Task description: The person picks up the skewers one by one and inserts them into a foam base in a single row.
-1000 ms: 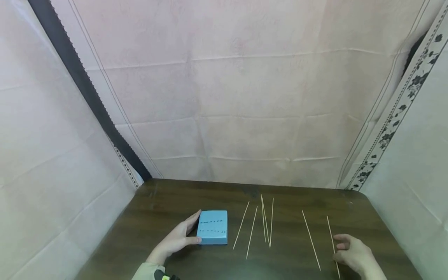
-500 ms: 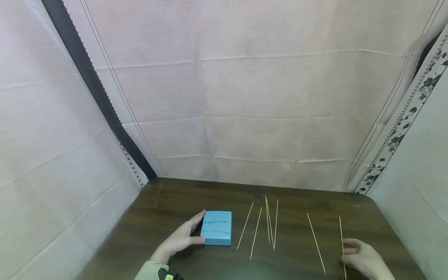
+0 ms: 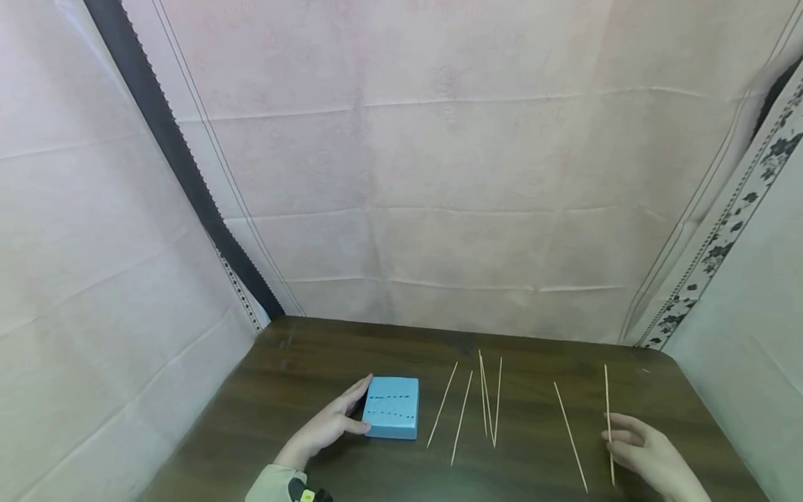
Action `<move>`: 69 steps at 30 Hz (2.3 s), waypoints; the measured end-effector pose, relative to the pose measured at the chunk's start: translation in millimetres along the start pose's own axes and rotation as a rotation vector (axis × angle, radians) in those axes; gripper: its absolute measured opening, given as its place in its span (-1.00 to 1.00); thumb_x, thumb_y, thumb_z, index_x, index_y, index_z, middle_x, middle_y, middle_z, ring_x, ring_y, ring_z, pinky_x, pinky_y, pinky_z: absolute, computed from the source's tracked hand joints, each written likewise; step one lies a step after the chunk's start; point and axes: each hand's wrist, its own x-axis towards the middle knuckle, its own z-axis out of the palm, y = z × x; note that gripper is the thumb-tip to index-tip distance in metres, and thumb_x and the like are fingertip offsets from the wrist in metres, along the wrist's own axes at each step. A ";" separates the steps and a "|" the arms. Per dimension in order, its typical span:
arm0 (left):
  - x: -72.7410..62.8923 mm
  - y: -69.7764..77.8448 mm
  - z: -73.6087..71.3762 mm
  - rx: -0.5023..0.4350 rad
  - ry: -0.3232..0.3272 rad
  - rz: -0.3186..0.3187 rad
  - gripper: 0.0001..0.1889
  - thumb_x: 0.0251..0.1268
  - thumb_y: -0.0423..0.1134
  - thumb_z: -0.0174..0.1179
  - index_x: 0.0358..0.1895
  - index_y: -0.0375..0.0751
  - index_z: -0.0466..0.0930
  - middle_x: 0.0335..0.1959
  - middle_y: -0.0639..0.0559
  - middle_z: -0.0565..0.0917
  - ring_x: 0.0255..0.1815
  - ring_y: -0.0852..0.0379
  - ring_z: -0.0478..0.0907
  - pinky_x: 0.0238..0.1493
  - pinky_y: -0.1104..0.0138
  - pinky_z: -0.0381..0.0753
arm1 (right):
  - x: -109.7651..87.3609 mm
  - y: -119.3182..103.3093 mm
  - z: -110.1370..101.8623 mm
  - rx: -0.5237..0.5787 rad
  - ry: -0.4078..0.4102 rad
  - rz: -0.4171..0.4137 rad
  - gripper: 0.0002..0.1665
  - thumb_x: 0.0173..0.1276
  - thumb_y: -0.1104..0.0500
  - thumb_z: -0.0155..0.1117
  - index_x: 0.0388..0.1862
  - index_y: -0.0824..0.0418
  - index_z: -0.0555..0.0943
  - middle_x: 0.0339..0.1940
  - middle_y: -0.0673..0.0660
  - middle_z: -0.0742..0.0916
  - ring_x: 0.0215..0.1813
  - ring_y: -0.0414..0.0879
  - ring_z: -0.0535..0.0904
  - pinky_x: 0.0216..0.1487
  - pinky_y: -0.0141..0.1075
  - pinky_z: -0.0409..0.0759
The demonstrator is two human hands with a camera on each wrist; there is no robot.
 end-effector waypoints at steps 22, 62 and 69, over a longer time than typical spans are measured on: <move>3.7 -5.9 -4.0 0.073 0.001 0.040 0.02 0.34 -0.18 0.47 0.77 0.00 0.04 0.78 -0.13 0.01 0.75 -0.28 -0.09 0.63 -0.31 -0.09 | 62.9 -76.4 166.3 0.389 0.208 -0.238 -0.58 0.60 0.37 0.24 0.37 0.22 0.62 -0.02 0.10 0.76 0.03 -0.02 0.78 0.04 -0.09 0.78; 6.4 -7.4 -7.1 0.043 -0.027 0.168 -0.02 0.29 -0.29 0.51 0.70 -0.20 0.12 0.68 -0.27 0.25 0.70 -0.29 0.10 0.61 -0.33 -0.06 | 127.9 -99.9 360.4 0.329 -0.036 -0.414 -0.68 0.65 0.24 0.24 0.24 0.40 0.60 0.15 0.35 0.69 0.21 0.11 0.68 0.20 -0.09 0.72; 5.0 -4.3 -7.0 0.043 -0.026 0.173 -0.02 0.29 -0.33 0.50 0.70 -0.19 0.12 0.67 -0.28 0.26 0.69 -0.29 0.13 0.60 -0.33 -0.02 | 129.2 -98.4 361.6 0.268 -0.031 -0.439 -0.67 0.65 0.22 0.24 0.23 0.40 0.63 0.13 0.34 0.73 0.19 0.03 0.71 0.19 -0.16 0.72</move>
